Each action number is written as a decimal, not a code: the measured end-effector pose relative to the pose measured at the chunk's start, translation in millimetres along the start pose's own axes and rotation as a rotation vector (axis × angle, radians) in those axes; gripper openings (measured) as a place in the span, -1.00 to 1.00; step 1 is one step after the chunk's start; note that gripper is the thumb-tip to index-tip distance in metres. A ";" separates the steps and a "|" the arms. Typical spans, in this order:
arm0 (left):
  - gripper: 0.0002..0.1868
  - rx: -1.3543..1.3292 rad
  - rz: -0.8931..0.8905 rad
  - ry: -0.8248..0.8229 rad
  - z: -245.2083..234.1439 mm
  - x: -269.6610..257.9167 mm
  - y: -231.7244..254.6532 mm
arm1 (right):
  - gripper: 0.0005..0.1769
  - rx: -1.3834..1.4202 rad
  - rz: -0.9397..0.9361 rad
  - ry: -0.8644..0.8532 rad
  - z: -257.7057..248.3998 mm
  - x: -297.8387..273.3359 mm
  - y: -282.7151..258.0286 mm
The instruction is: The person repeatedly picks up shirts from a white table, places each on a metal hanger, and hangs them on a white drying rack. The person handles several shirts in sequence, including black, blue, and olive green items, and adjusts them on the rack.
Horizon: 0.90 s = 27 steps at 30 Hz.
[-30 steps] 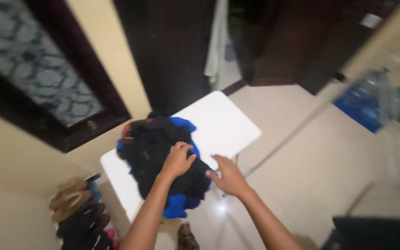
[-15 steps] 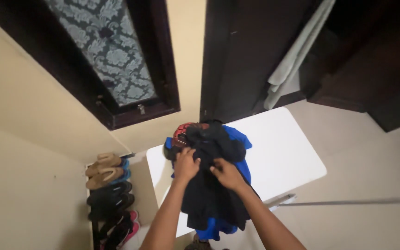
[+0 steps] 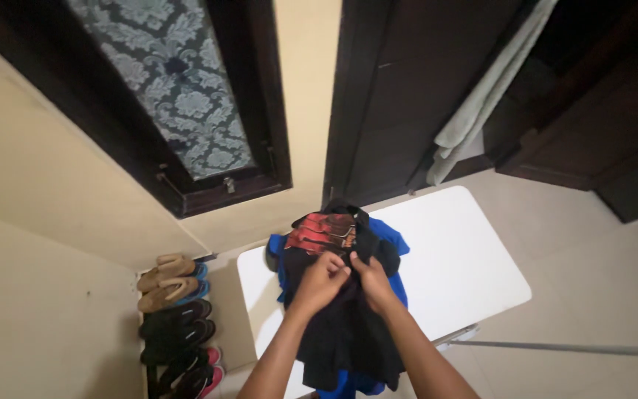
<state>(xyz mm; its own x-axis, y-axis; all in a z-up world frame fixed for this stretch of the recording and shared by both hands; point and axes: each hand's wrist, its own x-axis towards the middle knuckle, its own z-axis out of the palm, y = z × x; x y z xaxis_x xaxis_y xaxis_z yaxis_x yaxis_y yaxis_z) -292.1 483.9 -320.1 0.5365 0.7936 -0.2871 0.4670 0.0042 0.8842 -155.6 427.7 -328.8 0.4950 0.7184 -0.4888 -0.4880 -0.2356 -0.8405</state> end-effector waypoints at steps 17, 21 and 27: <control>-0.39 0.130 0.813 -0.566 8.2 -6.3 151.4 | -0.88 -0.143 -0.572 -0.326 -167.1 -87.6 -36.6; -0.55 0.396 0.708 -1.043 54.1 -12.6 181.9 | -0.49 0.206 -0.684 -0.151 -236.3 -128.6 -43.9; -0.69 0.089 0.747 -0.892 105.6 -45.0 215.9 | -0.70 0.146 -0.762 0.059 -275.3 -241.9 -112.8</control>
<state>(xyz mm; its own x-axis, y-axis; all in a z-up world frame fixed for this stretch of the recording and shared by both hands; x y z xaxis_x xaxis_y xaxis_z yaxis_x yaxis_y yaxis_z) -141.3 384.9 -155.1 0.9861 -0.1283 0.1054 -0.1448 -0.3542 0.9239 -22.4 100.4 -180.2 0.7676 0.6101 0.1964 -0.0851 0.4008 -0.9122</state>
